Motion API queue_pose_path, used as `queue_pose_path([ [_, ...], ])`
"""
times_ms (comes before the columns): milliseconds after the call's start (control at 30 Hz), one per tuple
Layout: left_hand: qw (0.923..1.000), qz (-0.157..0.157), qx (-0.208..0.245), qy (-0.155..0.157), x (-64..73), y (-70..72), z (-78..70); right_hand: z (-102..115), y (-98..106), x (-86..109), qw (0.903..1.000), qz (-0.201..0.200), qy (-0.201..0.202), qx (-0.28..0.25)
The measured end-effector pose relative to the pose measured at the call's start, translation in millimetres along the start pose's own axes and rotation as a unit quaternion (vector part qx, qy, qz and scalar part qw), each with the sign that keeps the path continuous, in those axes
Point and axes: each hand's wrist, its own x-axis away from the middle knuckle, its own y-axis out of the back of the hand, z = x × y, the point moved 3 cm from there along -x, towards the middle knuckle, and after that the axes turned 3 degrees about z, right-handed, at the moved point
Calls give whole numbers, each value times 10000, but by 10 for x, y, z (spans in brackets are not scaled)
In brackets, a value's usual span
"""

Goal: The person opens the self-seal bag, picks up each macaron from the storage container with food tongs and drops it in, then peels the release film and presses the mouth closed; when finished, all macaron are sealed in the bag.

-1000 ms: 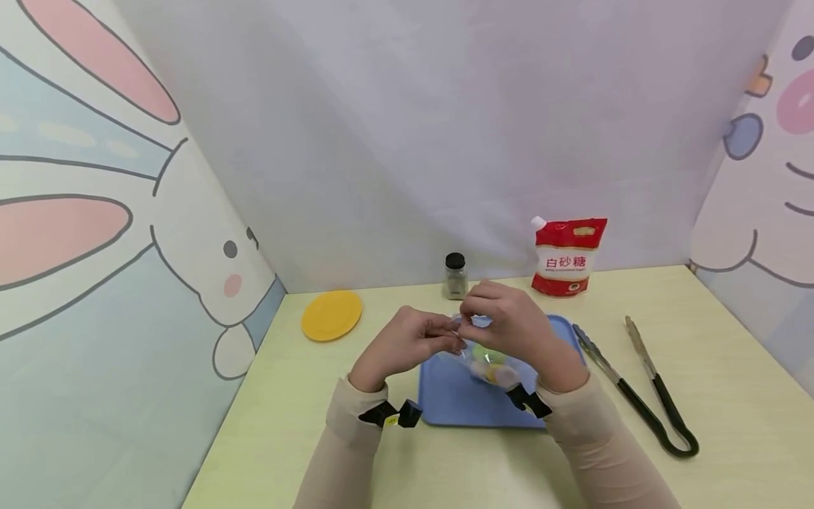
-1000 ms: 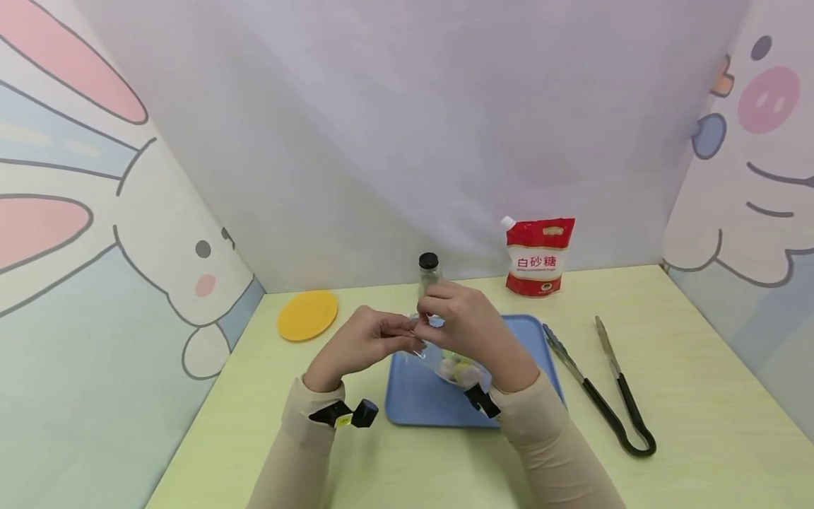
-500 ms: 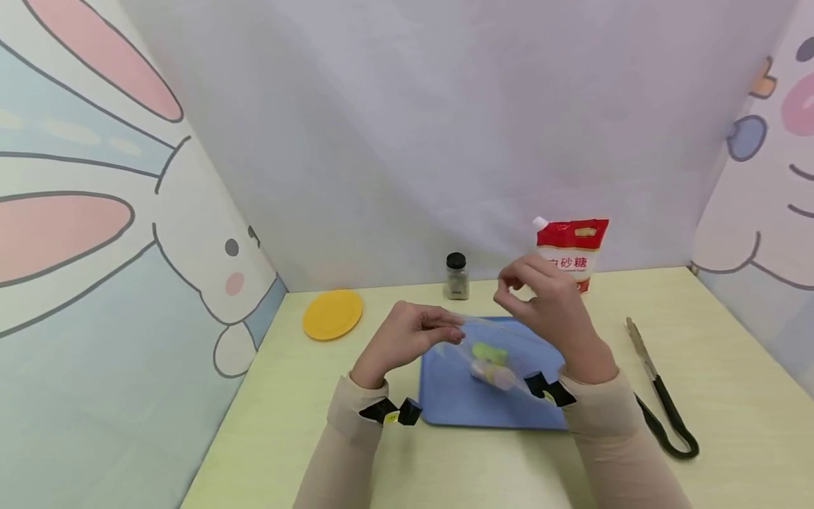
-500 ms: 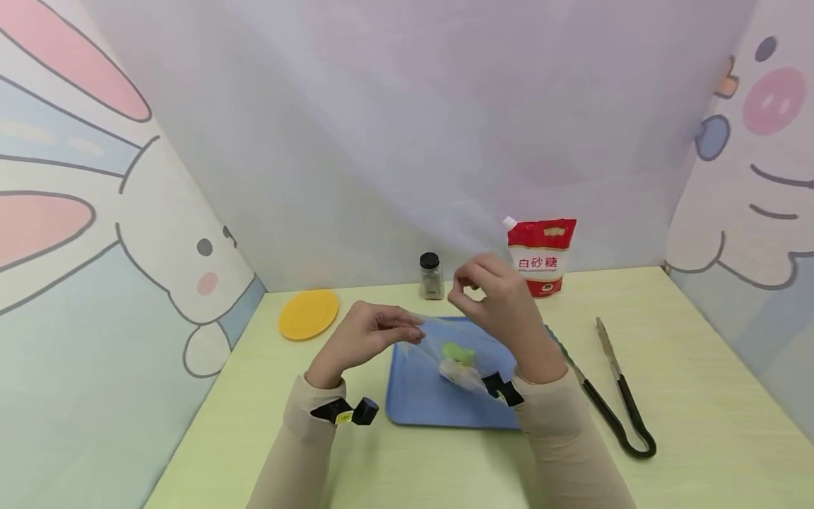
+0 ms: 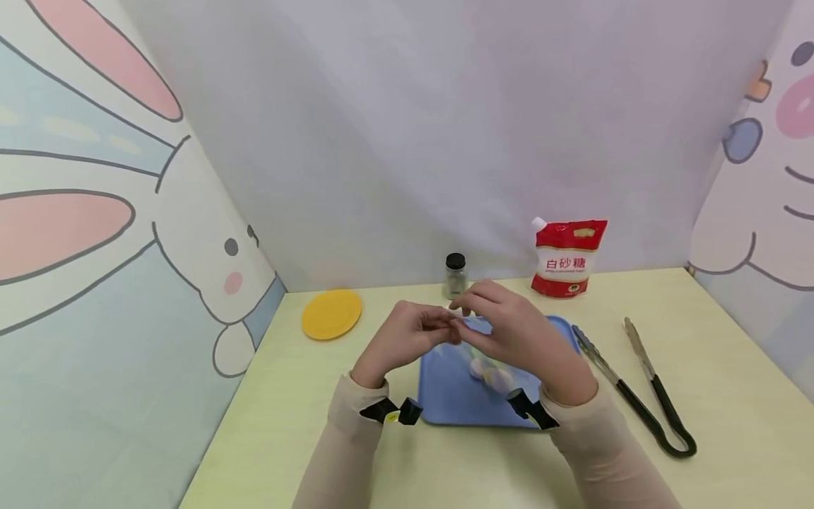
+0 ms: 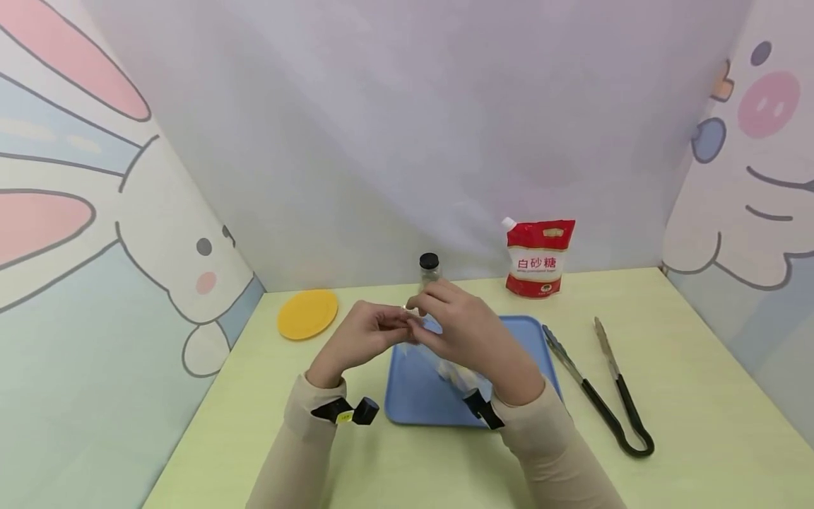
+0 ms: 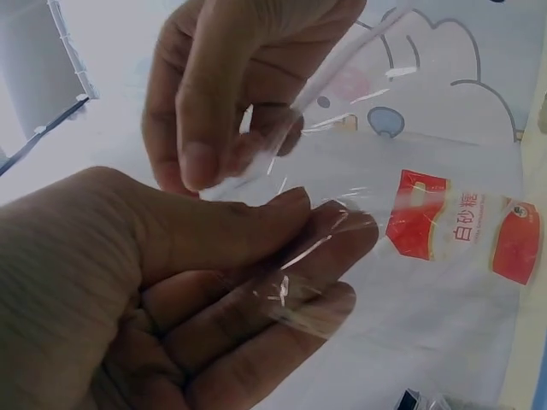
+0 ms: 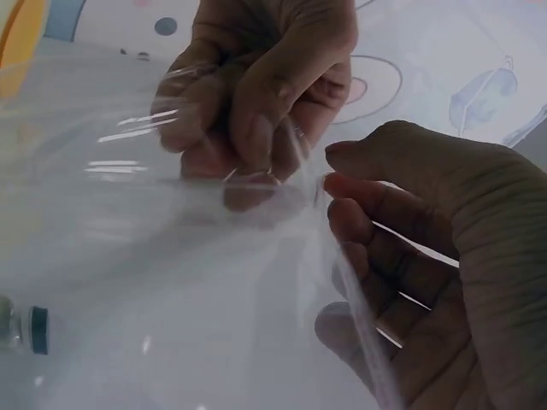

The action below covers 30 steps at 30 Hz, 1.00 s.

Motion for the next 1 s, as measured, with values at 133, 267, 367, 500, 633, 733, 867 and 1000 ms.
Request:
queue_pose_path([
  [133,9998,95,-139,-75,11,-18,-46,-39,-43,23,9998,115,-176,-5],
  [267,9986,56,-512,-110,19,-12,-96,-61,-65,28,9997,156,-147,-83],
  [367,9977,49,-672,-62,19,-9,-103,-65,-69,30,9998,153,-139,-48],
  [500,9976,106,-682,-15,20,-18,-103,-74,-87,24,9998,58,-174,86],
  [633,9977,73,-673,42,15,-29,-96,-100,-118,15,9986,-267,-285,360],
  [733,9976,-63,-675,169,7,-32,-77,-126,-142,9,9965,-564,-361,501],
  [867,9986,-170,-291,405,14,-20,-52,-192,-79,17,9867,-1395,-543,625],
  [1000,9980,-477,-50,405,37,41,-27,-288,147,96,9688,-2114,-1021,796],
])
